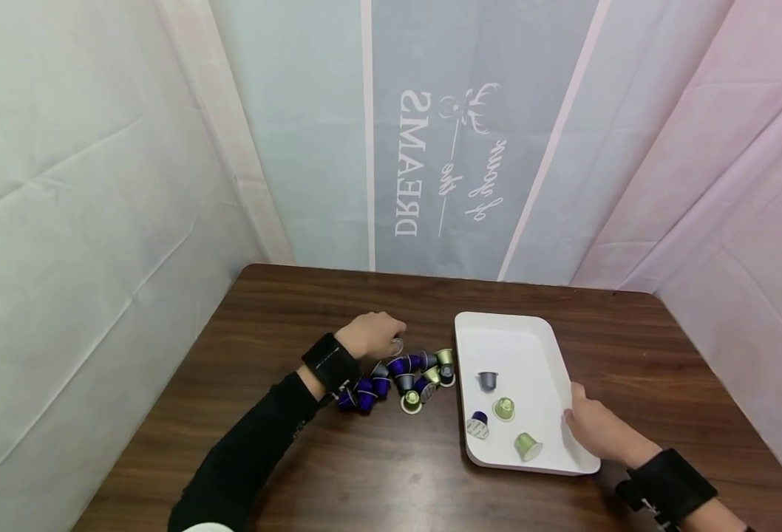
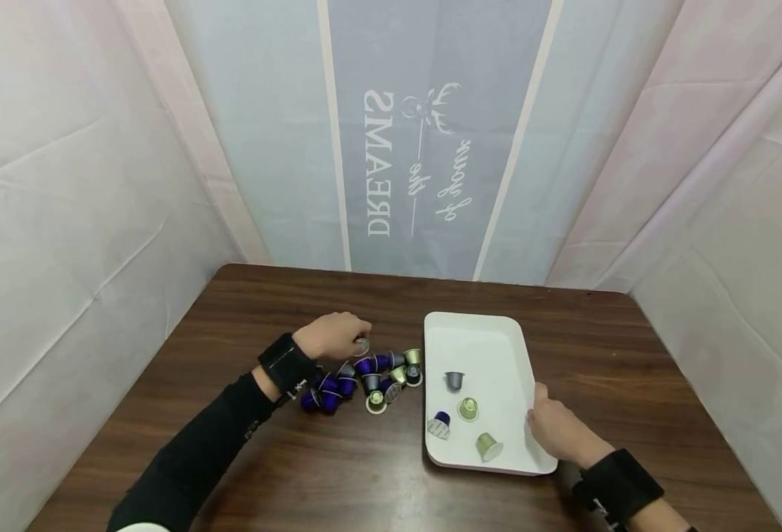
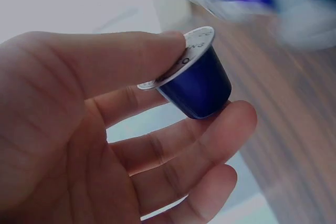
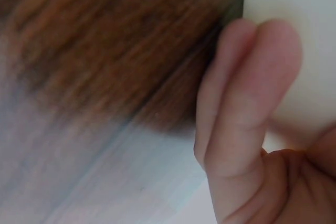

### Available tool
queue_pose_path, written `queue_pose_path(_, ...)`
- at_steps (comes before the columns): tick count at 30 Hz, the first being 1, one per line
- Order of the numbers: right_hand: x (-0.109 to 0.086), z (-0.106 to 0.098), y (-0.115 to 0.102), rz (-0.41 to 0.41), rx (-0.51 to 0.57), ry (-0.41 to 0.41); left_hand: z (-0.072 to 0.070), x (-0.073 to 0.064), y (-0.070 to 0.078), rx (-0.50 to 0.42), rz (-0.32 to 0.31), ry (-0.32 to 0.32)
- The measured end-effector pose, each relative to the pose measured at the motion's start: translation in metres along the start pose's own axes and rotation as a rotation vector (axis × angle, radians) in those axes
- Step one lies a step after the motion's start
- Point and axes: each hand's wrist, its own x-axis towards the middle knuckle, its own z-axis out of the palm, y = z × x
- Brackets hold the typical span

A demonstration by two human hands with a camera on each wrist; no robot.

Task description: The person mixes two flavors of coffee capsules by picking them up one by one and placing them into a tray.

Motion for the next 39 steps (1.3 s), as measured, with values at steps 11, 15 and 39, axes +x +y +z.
queue_pose_path(11,0.001,0.001,0.002,-0.004,-0.005,0.004,-0.008,0.001,0.064,0.096,0.238,0.102)
queue_pose_path(15,0.001,0.001,0.002,-0.003,0.003,-0.002,-0.007,0.002,0.081,0.11,0.294,0.102)
queue_pose_path(39,-0.001,-0.001,0.0,-0.007,0.01,-0.009,0.007,0.026,0.152,0.269,0.42,0.006)
